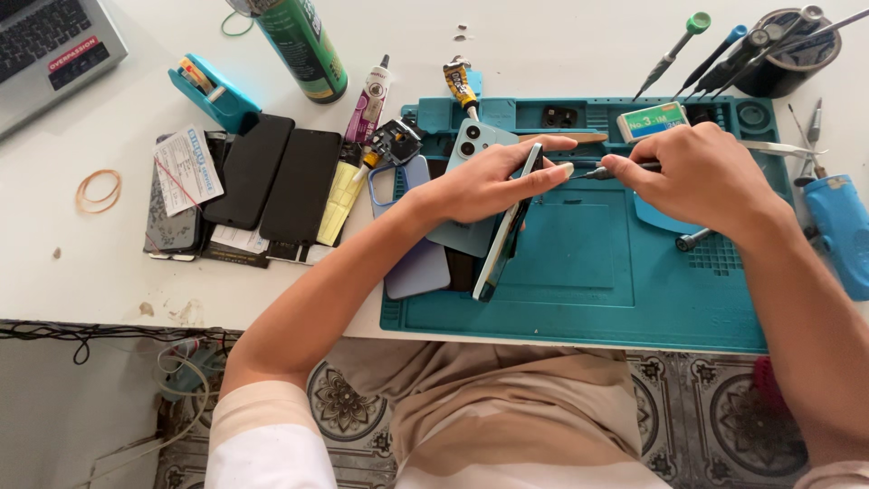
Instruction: The person holds an opened smartphone in one hand and uses a pry tool to work around the edge of the device, then uses a blue suction cup and a wooden spudger to lift and separate the back cover and internal components on a repair mat.
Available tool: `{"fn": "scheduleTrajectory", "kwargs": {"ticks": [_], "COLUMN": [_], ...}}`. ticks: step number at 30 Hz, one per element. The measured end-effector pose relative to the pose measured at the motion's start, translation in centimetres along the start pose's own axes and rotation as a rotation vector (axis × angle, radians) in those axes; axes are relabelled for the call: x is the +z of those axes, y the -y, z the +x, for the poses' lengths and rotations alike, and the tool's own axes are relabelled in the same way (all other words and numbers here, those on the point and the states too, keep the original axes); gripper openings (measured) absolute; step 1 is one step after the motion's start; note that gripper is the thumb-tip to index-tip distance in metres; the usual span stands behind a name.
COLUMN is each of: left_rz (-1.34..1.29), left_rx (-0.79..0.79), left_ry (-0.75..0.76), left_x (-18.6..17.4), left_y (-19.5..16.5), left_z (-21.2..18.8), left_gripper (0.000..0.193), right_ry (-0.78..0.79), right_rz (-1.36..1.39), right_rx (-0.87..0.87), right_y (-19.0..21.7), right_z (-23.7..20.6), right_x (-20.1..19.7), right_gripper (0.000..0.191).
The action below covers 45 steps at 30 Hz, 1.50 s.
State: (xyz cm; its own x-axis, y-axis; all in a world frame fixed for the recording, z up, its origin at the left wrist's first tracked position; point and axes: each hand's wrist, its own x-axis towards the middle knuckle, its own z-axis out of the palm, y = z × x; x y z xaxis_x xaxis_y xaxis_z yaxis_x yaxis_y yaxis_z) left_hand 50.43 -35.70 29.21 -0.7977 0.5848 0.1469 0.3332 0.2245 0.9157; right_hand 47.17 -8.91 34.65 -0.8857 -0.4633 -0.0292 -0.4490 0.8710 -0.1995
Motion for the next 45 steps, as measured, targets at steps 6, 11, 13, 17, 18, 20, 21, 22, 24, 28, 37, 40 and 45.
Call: {"fn": "scheduleTrajectory", "kwargs": {"ticks": [6, 11, 13, 17, 18, 20, 21, 22, 24, 28, 37, 40, 45], "left_rz": [0.032, 0.049, 0.057, 0.039, 0.024, -0.013, -0.032, -0.052, -0.006, 0.002, 0.001, 0.0, 0.052], "left_rx": [0.008, 0.015, 0.03, 0.076, 0.08, 0.051, 0.018, -0.017, 0.054, -0.022, 0.106, 0.034, 0.045], "left_ry": [-0.015, -0.019, -0.02, -0.044, -0.05, -0.047, -0.04, -0.034, -0.041, -0.033, -0.014, 0.0, 0.001], "left_x": [-0.04, 0.07, 0.08, 0.09, 0.1, 0.17, 0.17, 0.18, 0.13, 0.08, 0.12, 0.21, 0.1], "left_y": [-0.05, 0.18, 0.27, 0.32, 0.3, 0.21, 0.15, 0.09, -0.04, -0.19, 0.3, 0.24, -0.29], "left_z": [-0.11, -0.05, -0.01, -0.02, -0.06, -0.07, -0.07, -0.1, -0.18, -0.22, 0.11, 0.26, 0.34], "left_gripper": [0.075, 0.073, 0.072, 0.062, 0.06, 0.057, 0.057, 0.059, 0.054, 0.057, 0.06, 0.06, 0.059], "right_ry": [0.011, 0.014, 0.018, 0.012, 0.001, -0.009, -0.008, -0.006, -0.001, 0.025, -0.041, -0.027, -0.012], "right_rz": [0.008, 0.005, -0.011, 0.019, 0.02, 0.025, 0.029, 0.034, 0.032, 0.016, 0.024, 0.048, 0.051], "right_rx": [0.011, 0.006, 0.015, 0.006, -0.006, -0.014, -0.012, -0.011, -0.005, 0.03, -0.074, -0.06, -0.042], "right_y": [-0.17, -0.41, -0.46, -0.69, -0.75, -0.88, -0.9, -0.9, -0.88, -0.74, -0.76, -0.69, -0.49], "right_z": [0.01, 0.06, 0.08, -0.05, -0.08, -0.17, -0.17, -0.18, -0.21, -0.08, -0.06, -0.1, -0.2], "right_x": [-0.04, -0.02, -0.01, -0.17, -0.22, -0.33, -0.37, -0.38, -0.41, -0.48, -0.09, -0.09, -0.24], "right_gripper": [0.046, 0.043, 0.045, 0.045, 0.045, 0.045, 0.046, 0.046, 0.047, 0.048, 0.045, 0.044, 0.045]}}
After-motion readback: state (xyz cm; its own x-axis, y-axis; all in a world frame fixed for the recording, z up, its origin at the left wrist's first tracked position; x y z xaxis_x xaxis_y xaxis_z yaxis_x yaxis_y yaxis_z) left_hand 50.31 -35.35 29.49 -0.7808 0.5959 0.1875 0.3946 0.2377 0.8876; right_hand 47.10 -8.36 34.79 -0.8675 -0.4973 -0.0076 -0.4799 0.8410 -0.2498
